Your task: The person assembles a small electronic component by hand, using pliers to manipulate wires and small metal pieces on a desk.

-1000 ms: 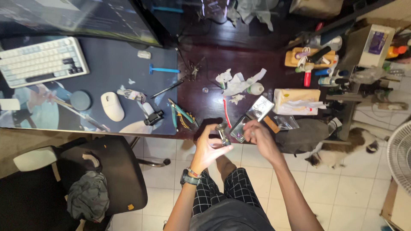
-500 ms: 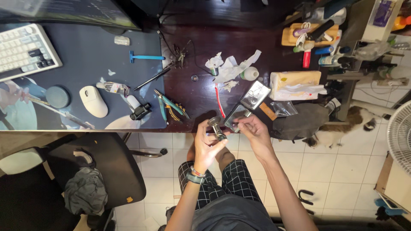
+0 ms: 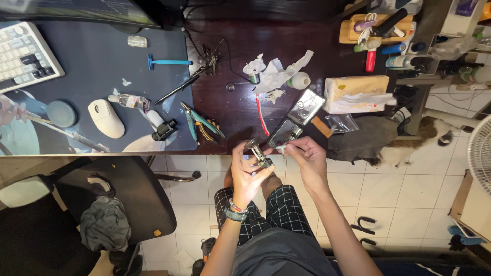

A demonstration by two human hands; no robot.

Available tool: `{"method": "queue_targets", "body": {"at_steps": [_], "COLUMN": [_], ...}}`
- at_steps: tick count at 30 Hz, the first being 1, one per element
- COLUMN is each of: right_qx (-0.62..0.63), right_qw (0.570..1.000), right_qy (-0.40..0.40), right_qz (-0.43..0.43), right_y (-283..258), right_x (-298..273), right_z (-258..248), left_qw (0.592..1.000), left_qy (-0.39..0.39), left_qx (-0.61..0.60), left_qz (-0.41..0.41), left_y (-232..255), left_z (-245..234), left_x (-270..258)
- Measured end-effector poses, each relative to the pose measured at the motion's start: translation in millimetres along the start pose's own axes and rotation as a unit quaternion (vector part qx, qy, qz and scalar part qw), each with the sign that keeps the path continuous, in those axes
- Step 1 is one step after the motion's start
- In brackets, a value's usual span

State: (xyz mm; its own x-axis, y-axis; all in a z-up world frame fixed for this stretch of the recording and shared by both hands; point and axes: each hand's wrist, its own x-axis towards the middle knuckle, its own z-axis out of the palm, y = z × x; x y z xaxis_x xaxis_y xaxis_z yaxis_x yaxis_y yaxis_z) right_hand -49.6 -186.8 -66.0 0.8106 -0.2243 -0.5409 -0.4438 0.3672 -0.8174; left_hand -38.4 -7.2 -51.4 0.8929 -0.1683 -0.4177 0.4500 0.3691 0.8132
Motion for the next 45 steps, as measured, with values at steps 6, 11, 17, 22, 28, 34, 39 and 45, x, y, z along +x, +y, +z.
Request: {"method": "queue_targets", "body": {"at_steps": [6, 11, 17, 22, 28, 34, 39, 45], "right_qx": [0.052, -0.036, -0.072, -0.163, -0.415, -0.561, -0.587, -0.599], "right_qw": [0.997, 0.999, 0.996, 0.984, 0.905, 0.801, 0.786, 0.775], "right_qy": [-0.019, 0.003, 0.045, 0.031, 0.068, 0.038, 0.043, 0.037], "right_qz": [0.046, -0.039, -0.020, -0.057, -0.068, -0.203, -0.190, -0.200], "right_y": [-5, -1, 4, 10, -6, 3, 11, 17], "right_x": [0, 11, 29, 32, 26, 38, 47, 52], "right_z": [1, -20, -40, -41, -17, -2, 3, 3], "left_qw": [0.998, 0.990, 0.980, 0.978, 0.981, 0.981, 0.985, 0.993], "left_qy": [-0.007, -0.001, -0.003, 0.001, -0.007, 0.004, 0.014, 0.015], "left_qx": [0.063, 0.141, 0.197, 0.211, 0.196, 0.194, 0.174, 0.116], "left_qz": [0.024, 0.014, -0.003, 0.002, 0.007, -0.001, -0.006, -0.024], "left_y": [-1, -1, -2, -4, -10, -11, -9, -18], "left_z": [1, 6, 16, 20, 17, 13, 11, 2], "left_x": [1, 12, 31, 34, 33, 32, 32, 29]}}
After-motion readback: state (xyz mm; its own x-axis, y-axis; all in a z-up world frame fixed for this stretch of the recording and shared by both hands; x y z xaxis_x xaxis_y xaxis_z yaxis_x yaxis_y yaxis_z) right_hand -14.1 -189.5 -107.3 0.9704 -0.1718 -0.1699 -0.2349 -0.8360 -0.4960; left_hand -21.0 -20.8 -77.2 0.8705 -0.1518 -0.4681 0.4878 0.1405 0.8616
